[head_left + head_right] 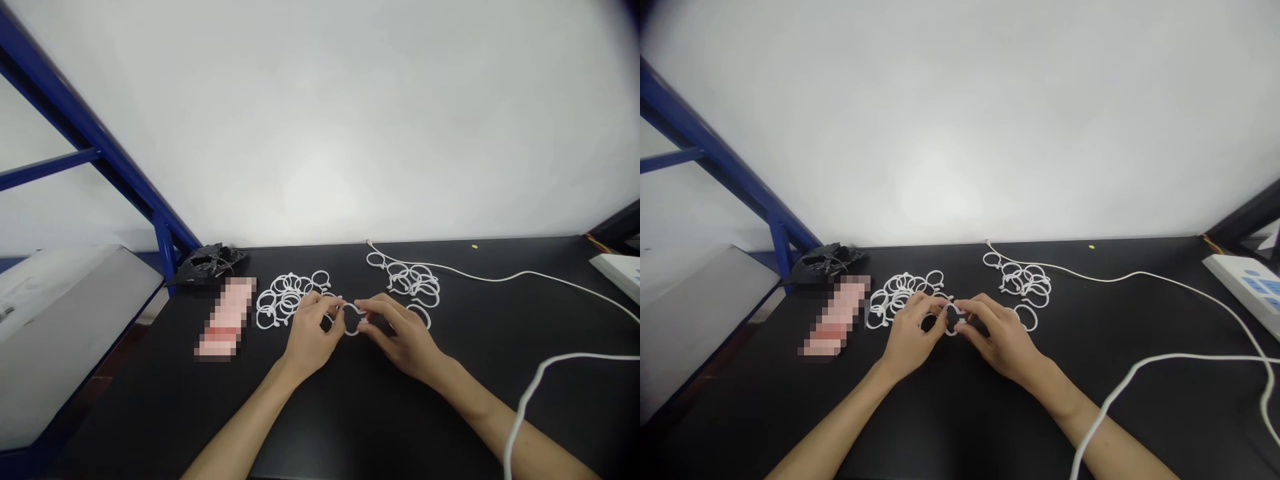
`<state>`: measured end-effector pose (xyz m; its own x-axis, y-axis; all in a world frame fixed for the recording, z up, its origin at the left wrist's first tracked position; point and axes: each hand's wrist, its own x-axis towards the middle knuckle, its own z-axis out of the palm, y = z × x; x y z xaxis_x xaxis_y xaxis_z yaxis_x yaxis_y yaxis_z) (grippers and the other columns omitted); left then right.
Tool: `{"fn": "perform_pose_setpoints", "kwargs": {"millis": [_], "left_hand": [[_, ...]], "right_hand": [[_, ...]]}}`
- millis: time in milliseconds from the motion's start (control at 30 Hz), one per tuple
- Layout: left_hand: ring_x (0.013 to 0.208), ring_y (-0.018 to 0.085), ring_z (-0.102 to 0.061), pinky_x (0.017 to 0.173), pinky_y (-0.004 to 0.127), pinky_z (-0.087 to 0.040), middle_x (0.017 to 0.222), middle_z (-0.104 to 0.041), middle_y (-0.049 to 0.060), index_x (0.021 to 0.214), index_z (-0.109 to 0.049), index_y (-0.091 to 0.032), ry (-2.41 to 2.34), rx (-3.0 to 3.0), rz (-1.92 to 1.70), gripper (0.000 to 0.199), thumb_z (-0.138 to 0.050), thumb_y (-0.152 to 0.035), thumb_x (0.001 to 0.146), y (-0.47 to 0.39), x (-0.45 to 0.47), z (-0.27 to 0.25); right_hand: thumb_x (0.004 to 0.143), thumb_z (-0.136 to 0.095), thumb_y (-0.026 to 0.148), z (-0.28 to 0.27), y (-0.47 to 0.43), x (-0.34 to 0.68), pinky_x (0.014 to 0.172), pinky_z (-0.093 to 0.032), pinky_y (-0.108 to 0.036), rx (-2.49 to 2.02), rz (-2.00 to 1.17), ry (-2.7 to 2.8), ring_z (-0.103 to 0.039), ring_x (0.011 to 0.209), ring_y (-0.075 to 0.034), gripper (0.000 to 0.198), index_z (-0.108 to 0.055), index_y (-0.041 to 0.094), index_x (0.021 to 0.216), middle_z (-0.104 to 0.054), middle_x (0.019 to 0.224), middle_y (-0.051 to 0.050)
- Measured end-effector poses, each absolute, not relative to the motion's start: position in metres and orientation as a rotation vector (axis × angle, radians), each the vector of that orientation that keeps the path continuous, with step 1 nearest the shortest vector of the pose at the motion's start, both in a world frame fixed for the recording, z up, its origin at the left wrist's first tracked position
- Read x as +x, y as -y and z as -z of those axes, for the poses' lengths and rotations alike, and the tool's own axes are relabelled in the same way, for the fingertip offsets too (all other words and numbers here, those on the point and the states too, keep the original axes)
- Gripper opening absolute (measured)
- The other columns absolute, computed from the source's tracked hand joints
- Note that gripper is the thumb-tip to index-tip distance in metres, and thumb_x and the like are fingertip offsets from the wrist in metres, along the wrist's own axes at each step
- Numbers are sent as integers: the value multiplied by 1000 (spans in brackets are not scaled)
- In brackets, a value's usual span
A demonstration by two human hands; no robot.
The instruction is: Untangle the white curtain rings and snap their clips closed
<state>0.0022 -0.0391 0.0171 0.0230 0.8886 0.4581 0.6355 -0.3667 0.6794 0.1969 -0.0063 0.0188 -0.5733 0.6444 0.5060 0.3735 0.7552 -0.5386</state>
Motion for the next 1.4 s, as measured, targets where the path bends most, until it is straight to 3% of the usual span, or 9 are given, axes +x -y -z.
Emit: {"fn": "perform_pose_setpoints", "kwargs": {"millis": [133,367,533,733,867,1100,1400], "left_hand": [[80,19,-60,79,36,-49,73,-68,1,96,-66,-21,-1562,2090,-1240,13,-57,-17,87,39,4,-13],[101,23,-56,94,43,-44,109,-67,7,117,-59,-20,-1454,2308,-1131,29,-56,-32,90,44,3,-17],[106,25,-54,95,44,-43,111,-65,8,121,-57,-20,-1423,2393,-1047,41,-63,-41,86,46,1,-18],[102,24,-55,92,42,-45,108,-64,6,118,-57,-20,-1456,2405,-1092,34,-61,-33,87,42,3,-13],[105,25,-53,95,44,-42,111,-61,8,122,-55,-20,-1614,2412,-1064,36,-59,-29,88,40,1,-11],[111,28,-48,98,49,-38,117,-57,9,126,-55,-20,-1802,2426,-928,38,-56,-24,87,37,-7,-7],[110,30,-50,97,49,-37,120,-59,11,128,-53,-19,-1966,2388,-1025,39,-53,-25,90,67,-17,3]], "right_hand": [[96,-51,23,-19,9,193,65,-51,-24,-720,-531,2249,-61,71,-13,21,-57,24,117,-64,88,-3],[98,-47,24,-20,8,192,65,-53,-25,-799,-583,2154,-66,71,-14,16,-62,23,100,-68,83,-3],[98,-47,27,-20,8,192,65,-54,-25,-868,-586,2132,-68,72,-15,18,-63,22,91,-72,85,-4],[98,-48,32,-13,7,193,69,-54,-27,-908,-564,2177,-68,77,-16,18,-61,25,108,-71,90,-3],[96,-52,34,-13,3,196,72,-54,-29,-1003,-507,2163,-66,78,-16,31,-51,25,125,-68,93,-3],[96,-51,27,-14,-6,212,81,-50,-37,-1055,-102,2151,-61,90,-21,15,-58,22,109,-65,96,-6],[95,-53,34,3,64,295,85,-50,-46,-1418,94,2036,-57,96,-26,23,-60,20,111,-61,104,-10]]}}
